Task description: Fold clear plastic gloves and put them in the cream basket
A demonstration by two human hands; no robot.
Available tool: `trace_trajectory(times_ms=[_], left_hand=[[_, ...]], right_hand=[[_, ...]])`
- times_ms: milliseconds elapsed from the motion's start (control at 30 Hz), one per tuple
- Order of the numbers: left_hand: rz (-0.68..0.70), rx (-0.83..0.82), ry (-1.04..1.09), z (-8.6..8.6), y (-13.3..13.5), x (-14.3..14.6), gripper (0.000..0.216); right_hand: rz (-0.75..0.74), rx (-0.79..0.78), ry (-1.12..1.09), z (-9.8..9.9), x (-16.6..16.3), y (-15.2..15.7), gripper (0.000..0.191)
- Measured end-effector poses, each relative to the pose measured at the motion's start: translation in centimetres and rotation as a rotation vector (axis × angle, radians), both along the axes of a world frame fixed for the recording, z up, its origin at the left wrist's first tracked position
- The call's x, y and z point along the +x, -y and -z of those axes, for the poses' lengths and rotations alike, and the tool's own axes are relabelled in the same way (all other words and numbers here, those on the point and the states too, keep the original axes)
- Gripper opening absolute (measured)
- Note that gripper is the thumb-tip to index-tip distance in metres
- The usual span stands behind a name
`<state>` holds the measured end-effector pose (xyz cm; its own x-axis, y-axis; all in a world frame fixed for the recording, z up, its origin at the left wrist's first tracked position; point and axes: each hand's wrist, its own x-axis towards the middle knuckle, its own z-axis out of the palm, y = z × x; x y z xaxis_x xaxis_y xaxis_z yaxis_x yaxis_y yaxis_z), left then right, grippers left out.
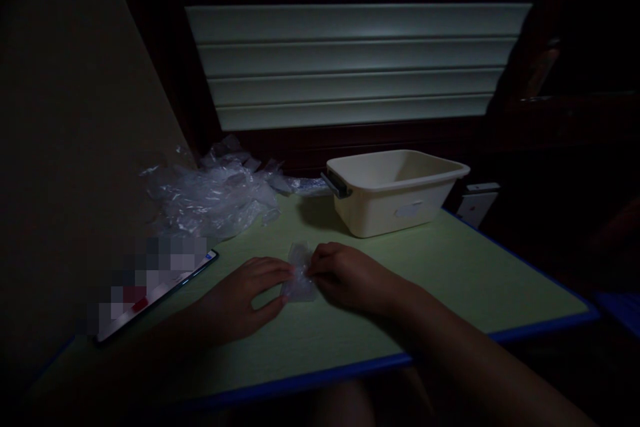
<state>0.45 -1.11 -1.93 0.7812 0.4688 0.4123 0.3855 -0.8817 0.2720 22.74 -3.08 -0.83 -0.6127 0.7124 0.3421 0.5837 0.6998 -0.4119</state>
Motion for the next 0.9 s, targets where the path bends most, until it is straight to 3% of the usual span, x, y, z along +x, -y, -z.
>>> trace_trajectory(times_ms=[133,267,467,700,900], left_hand=[[-0.005,-0.017,0.019,-0.1,0.0,-0.1,0.033],[-0.018,-0.041,0.030,0.0,0.0,-0.2,0.041],[-0.078,-0.042,0.020,0.3,-0.7,0.1,0.026],[-0.127,-0.042,0.009,-0.1,-1.2,-0.1,0.022],[-0.177,-0.097,0.046,-0.2,-1.0,0.0,0.023]], right_hand=[[0.011,0.031,-0.004,0.4,0.1,-0.3,0.021],[0.063,-0.038,-0.053,0.3,-0.1,-0.3,0.017],[0.072,-0.177,-0.175,0.2,-0.5,0.0,0.012],[0.026,-0.154,-0.129,-0.1,-0.6,0.6,0.035],[0.068,-0.089,-0.072,-0.1,-1.1,0.7,0.011]])
